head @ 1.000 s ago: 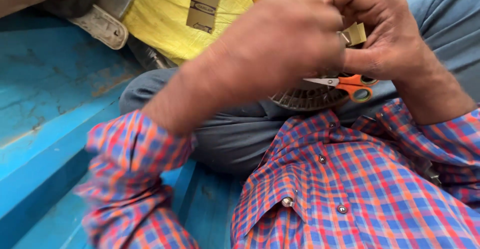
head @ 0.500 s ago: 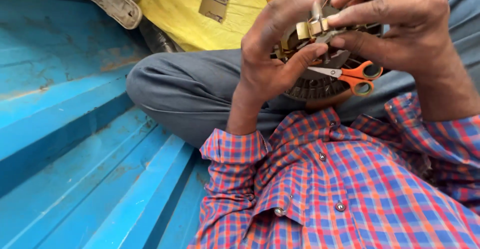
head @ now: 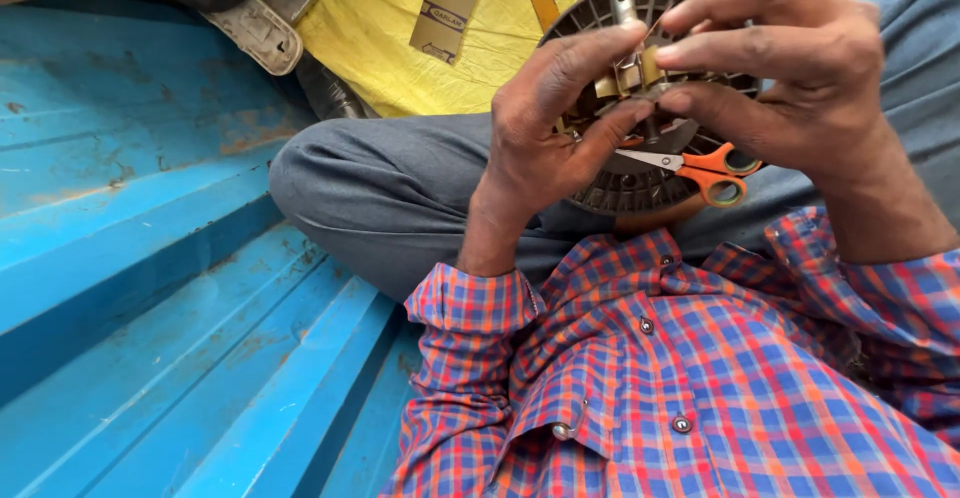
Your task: Insulating the stator coils of an electrical motor using paper strips and tape.
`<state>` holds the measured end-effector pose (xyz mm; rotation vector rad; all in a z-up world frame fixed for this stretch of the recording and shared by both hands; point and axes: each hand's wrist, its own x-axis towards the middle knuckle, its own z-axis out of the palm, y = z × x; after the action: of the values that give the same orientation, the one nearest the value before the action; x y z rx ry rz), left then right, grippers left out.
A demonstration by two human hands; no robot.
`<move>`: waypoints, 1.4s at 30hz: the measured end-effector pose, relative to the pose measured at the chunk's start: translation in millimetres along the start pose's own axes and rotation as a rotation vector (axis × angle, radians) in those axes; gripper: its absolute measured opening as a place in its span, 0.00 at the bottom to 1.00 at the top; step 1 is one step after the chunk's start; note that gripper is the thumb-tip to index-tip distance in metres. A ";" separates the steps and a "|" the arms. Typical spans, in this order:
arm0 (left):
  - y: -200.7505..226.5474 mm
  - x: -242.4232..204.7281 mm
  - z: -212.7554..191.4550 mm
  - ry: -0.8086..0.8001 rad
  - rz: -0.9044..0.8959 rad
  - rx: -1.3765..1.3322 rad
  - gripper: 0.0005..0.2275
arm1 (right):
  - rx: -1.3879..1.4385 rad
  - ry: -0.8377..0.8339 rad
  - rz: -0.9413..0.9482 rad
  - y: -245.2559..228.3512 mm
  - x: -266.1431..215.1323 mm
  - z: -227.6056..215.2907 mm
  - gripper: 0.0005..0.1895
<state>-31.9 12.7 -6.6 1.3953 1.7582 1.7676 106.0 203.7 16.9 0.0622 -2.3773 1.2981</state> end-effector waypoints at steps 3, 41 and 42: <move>6.5 6.1 -0.9 -0.034 -0.021 0.007 0.20 | 0.052 0.038 0.022 2.7 -4.1 1.1 0.14; -2.7 -24.0 48.1 0.220 0.007 0.193 0.14 | 0.437 0.575 0.478 -21.4 -34.9 59.9 0.10; -3.8 -23.3 49.1 0.217 0.008 0.191 0.14 | 0.478 0.595 0.477 -17.6 -38.6 61.6 0.10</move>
<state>15.6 25.6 -30.0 1.3230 2.0854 1.8573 123.9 137.5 -13.1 -0.6881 -1.5901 1.7695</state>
